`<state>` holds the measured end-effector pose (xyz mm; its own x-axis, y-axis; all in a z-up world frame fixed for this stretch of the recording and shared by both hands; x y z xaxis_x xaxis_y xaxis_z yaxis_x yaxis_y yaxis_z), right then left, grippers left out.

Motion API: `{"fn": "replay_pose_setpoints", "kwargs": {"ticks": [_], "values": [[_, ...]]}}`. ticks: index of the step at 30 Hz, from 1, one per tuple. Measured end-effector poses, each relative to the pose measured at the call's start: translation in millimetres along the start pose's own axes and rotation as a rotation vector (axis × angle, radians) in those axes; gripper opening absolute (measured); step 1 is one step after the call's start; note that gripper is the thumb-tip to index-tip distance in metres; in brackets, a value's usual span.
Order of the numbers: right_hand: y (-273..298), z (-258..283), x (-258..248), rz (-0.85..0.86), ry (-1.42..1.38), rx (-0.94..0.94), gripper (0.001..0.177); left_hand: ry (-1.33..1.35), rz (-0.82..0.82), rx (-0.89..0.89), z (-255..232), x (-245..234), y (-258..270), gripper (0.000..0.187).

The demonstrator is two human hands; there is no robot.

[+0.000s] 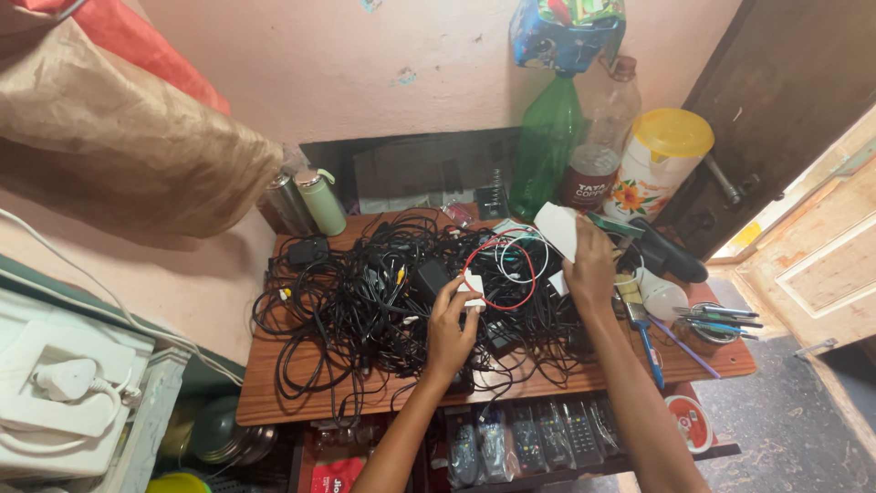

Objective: The person organizes various electronic items and cables, picking up a white multi-plug adapter, handling a large bundle of tangled black cables, and moving small packaged accessories within a drawer.

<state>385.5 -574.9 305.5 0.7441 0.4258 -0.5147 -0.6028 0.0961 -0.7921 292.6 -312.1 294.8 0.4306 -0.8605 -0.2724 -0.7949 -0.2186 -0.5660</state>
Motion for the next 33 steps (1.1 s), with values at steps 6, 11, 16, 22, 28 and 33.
{"fn": "replay_pose_setpoints", "kwargs": {"ticks": [6,11,16,22,28,33], "values": [[21.0,31.4,-81.8,-0.252,-0.121,0.052,0.078,0.021,-0.004,-0.016,-12.2,1.8,6.0,0.017],[55.8,30.4,-117.2,-0.336,0.034,0.14,0.068,0.113,0.088,-0.079,-20.0,10.6,18.0,0.019],[85.8,30.1,-144.4,-0.359,0.08,0.153,0.065,0.119,0.113,0.027,-34.0,10.8,32.5,0.018],[117.3,18.1,-164.0,-0.419,-0.026,0.27,0.07,0.148,0.124,0.04,-42.4,-2.5,60.6,0.019],[160.7,1.1,-158.8,-0.439,-0.623,0.513,0.074,0.218,0.236,-0.114,-42.7,6.3,85.7,0.026],[179.7,40.0,-173.5,-0.346,-0.23,0.315,0.065,0.33,0.375,-0.08,-85.1,19.6,116.4,0.091]]}}
Point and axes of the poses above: each hand's wrist, its own y-axis away from the middle knuckle, its own x-axis out of the palm, z = x × y, the point moved 10 cm from there along -y, towards the middle knuckle, and after that the axes turned 12 degrees about -z, right-handed, at the moved point
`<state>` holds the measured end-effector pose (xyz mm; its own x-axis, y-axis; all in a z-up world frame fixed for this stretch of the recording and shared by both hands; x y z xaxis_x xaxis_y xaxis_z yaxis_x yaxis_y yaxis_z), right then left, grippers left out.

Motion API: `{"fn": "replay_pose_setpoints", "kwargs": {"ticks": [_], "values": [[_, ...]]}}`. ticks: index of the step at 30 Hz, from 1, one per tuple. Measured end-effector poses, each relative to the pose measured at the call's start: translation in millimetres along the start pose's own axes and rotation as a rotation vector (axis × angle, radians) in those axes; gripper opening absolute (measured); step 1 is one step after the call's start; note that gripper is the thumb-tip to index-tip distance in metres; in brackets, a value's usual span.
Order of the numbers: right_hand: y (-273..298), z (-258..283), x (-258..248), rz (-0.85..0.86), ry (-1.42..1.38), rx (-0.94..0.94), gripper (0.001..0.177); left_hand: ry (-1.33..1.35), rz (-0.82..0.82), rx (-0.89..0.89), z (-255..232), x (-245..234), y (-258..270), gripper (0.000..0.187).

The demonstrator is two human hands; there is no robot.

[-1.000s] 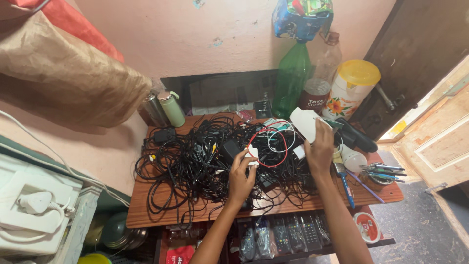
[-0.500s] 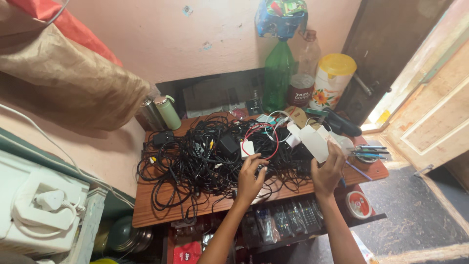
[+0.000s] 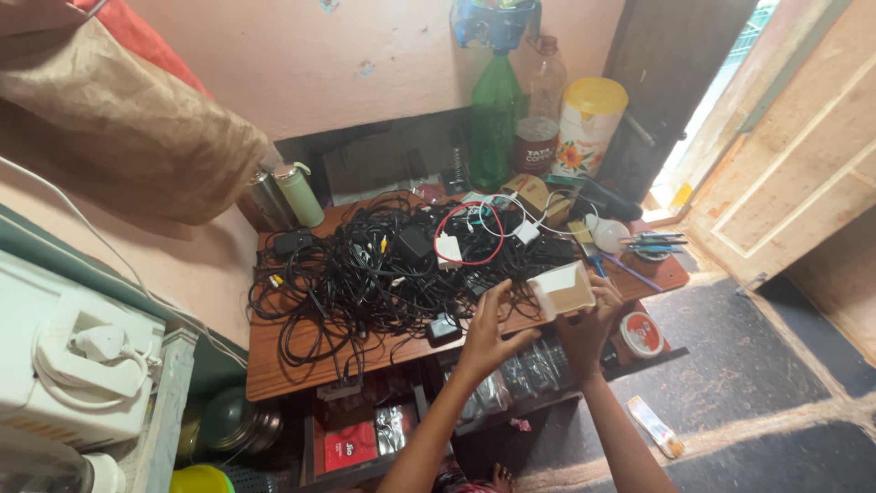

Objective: The person organizes various electronic items and cables, picking up a white multi-plug adapter, handling a large bundle of tangled black cables, and moving small packaged accessories within a drawer.

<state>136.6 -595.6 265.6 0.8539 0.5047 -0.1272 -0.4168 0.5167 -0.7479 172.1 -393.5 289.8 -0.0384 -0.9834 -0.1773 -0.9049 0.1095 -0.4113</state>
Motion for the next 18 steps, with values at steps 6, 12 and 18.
{"fn": "replay_pose_setpoints", "kwargs": {"ticks": [6,12,18], "values": [[14.4,34.3,-26.5,-0.143,-0.042,-0.158,0.064,0.026,-0.058,0.132,-41.7,6.9,21.7,0.104],[39.4,34.9,-27.1,-0.006,-0.201,-0.055,0.061,0.103,-0.067,-0.037,-22.0,10.3,35.0,0.068],[53.3,28.7,-26.7,0.264,-0.222,0.098,0.061,0.076,-0.102,-0.05,-8.9,2.8,46.7,0.052]]}}
Point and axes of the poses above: each hand's wrist, its own y-axis away from the middle knuckle, its own x-axis out of the palm, z = x × y, the point moved 10 cm from there along -y, towards the middle knuckle, and after that the axes turned 12 degrees about -z, right-handed, at the moved point
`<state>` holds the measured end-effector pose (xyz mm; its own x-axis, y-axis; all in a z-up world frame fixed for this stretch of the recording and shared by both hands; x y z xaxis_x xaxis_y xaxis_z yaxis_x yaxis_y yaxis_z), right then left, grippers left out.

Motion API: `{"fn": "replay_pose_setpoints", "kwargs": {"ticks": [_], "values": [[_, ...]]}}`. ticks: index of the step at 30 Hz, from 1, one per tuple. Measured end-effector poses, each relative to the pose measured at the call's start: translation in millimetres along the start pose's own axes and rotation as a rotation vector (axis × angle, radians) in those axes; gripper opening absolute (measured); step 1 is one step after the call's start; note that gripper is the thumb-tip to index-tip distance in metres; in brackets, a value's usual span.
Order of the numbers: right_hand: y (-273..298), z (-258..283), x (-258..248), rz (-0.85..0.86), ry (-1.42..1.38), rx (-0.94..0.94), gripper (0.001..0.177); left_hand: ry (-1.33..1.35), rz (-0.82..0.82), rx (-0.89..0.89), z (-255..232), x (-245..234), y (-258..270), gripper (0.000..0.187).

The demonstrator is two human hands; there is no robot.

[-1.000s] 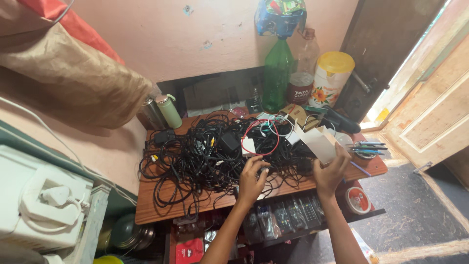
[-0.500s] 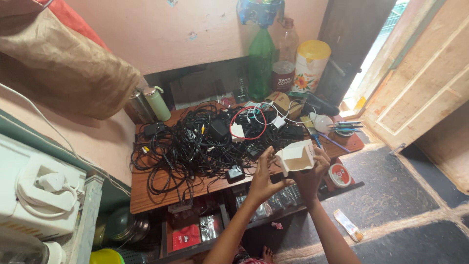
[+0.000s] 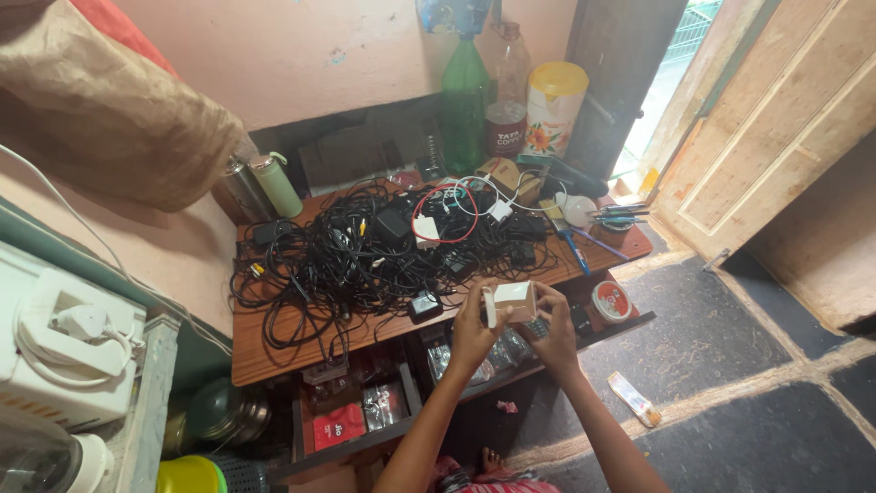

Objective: The person organizes various electronic items and cables, picking up a white multi-plug adapter, handling a large bundle of tangled black cables, and moving small packaged accessories within a drawer.

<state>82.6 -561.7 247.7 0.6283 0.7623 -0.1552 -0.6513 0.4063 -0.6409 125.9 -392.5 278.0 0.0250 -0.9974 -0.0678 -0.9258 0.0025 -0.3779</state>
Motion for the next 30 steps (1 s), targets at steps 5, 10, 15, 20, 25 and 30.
{"fn": "replay_pose_setpoints", "kwargs": {"ticks": [5,10,15,20,25,30], "values": [[-6.1,-17.4,-1.3,0.094,-0.068,0.196,0.089,0.01,-0.035,0.019,0.5,3.9,3.1,0.043],[-28.1,-29.6,-3.6,0.142,-0.011,0.243,0.1,-0.002,-0.039,0.0,19.0,17.7,-14.3,0.046],[-62.7,-31.7,-2.7,0.156,-0.079,0.193,0.085,0.234,0.098,-0.239,35.5,48.5,-39.2,0.067],[-89.9,-72.5,6.4,0.193,-0.376,0.291,0.059,0.402,0.209,-0.629,63.3,92.4,-58.0,0.076],[-129.3,-127.0,18.4,0.302,-0.505,0.365,0.056,0.721,0.185,-0.559,109.6,134.3,-112.5,0.074],[-203.2,-163.1,11.7,0.298,-0.255,0.238,0.036,0.621,0.074,-0.55,161.7,140.3,-163.6,0.059]]}}
Point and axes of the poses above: each hand's wrist, its own y-axis away from the middle knuckle, its own x-axis out of the palm, z = x × y, the point moved 10 cm from there along -y, towards the middle knuckle, and after that the axes turned 12 degrees about -z, right-handed, at the moved point
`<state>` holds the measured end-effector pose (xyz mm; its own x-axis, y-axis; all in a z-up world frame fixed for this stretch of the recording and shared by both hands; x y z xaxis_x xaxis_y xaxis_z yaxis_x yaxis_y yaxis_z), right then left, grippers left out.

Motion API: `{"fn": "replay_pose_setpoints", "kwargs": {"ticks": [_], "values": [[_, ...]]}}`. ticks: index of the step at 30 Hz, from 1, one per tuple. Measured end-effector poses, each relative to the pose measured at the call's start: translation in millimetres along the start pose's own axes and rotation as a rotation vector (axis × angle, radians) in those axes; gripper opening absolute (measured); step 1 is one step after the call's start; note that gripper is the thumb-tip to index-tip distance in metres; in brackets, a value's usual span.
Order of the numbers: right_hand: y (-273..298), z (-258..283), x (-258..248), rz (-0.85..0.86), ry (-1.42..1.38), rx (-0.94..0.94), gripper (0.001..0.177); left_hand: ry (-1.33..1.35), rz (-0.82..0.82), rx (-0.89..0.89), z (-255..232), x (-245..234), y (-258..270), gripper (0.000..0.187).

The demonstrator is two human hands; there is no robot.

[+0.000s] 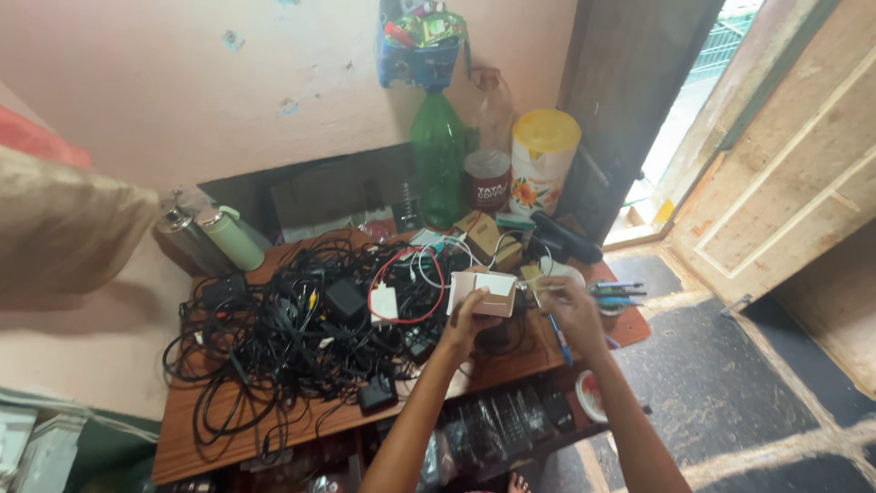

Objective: The person organizes various electronic items and cables, picking up a white multi-plug adapter, handling a large bundle of tangled black cables, and moving small packaged accessories within a drawer.

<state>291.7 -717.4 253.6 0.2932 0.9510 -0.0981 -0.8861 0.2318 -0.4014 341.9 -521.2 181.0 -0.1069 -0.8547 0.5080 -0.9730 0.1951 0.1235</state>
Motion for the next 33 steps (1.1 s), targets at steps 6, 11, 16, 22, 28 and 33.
{"fn": "replay_pose_setpoints", "kwargs": {"ticks": [6,11,16,22,28,33], "values": [[-114.7,-70.0,-60.0,-0.207,0.565,0.152,0.029,-0.005,-0.071,-0.01,-26.4,-4.1,-29.5,0.062],[-167.3,-98.4,-11.5,0.123,0.875,-0.225,0.034,0.015,-0.151,-0.055,-32.1,-26.9,-49.8,0.061],[-182.4,-122.6,10.6,0.284,1.11,-0.181,0.047,0.006,-0.283,-0.021,-39.2,-66.4,-63.5,0.054],[-187.2,-121.9,12.0,0.365,1.187,-0.17,0.058,-0.08,-0.399,-0.077,-27.8,-80.2,-63.9,0.056],[-192.5,-78.2,-24.0,0.271,1.178,-0.098,0.06,-0.138,-0.39,-0.108,-13.8,-84.6,-71.7,0.056],[-181.6,-11.8,-70.7,0.049,1.027,-0.084,0.061,-0.12,-0.393,-0.12,-4.8,-86.9,-81.2,0.058]]}}
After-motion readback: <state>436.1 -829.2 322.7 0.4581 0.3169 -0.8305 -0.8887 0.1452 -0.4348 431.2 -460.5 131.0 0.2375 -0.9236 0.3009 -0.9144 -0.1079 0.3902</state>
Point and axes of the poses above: each hand's wrist, its own y-axis away from the middle knuckle, its own x-axis out of the palm, z = x × y, the point moved 10 cm from there along -y, towards the middle knuckle, and after that the axes turned 12 degrees about -z, right-handed, at the moved point
